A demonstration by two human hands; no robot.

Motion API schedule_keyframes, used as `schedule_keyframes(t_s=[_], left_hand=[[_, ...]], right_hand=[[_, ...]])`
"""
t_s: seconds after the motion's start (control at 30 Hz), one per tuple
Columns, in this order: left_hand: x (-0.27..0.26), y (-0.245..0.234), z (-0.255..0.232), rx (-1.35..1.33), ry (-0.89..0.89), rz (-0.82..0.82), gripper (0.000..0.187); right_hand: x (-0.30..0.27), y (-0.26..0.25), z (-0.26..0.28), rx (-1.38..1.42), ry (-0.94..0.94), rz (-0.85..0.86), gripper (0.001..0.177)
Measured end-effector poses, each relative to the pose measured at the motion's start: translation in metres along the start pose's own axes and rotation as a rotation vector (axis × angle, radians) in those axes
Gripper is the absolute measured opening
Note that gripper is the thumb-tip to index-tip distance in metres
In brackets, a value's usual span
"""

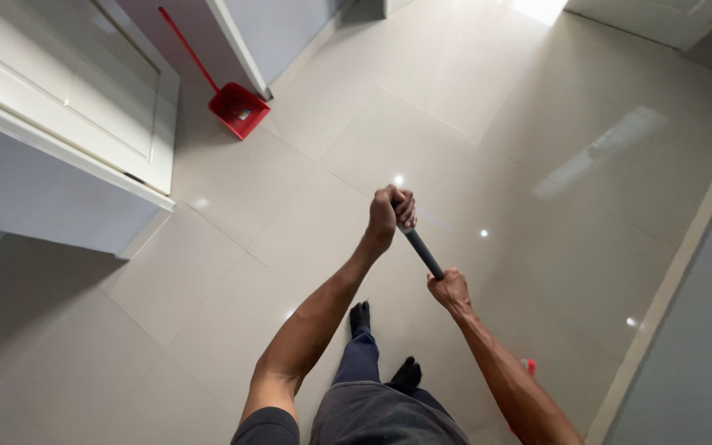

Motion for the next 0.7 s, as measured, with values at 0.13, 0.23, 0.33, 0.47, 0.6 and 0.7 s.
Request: schedule_keyframes(t_s=[0.13,0.23,0.33,0.47,0.6,0.7], left_hand=[[-0.030,-0.011,0.120,0.012,-0.117,-0.106,0.033],[-0.061,-0.012,0.178,0.054,-0.260,-0.155,0.032],[-0.077,-0.004,0.190,0.132,-0.321,-0.117,0.032],[-0.062,-0.009,0.143,0.097,-0.233,-0.039,0.032],[-0.039,-0.016,0.036,0.084,-0.054,0.011,0.034],[-0.027,-0.015,-0.069,0.097,0.076,0.062,0.034]], right_hand=[[-0.051,0.015,-0.100,-0.084,0.185,0.072,0.035],[-0.090,0.029,-0.138,-0.058,0.340,0.236,0.026],[-0.104,0.033,-0.144,0.003,0.401,0.239,0.026],[-0.086,0.039,-0.109,0.034,0.339,0.188,0.041],[-0.040,0.039,-0.014,0.141,0.147,0.118,0.055],[-0.010,0.021,0.095,0.205,0.009,0.094,0.064]])
Point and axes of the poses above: each hand's wrist, its own x-axis towards the middle knuckle, its own y-axis out of the palm, z = x × y, the point moved 7 cm from there along x, towards the middle knuckle, and after that the axes turned 13 degrees about -x, right-handed, at the moved point
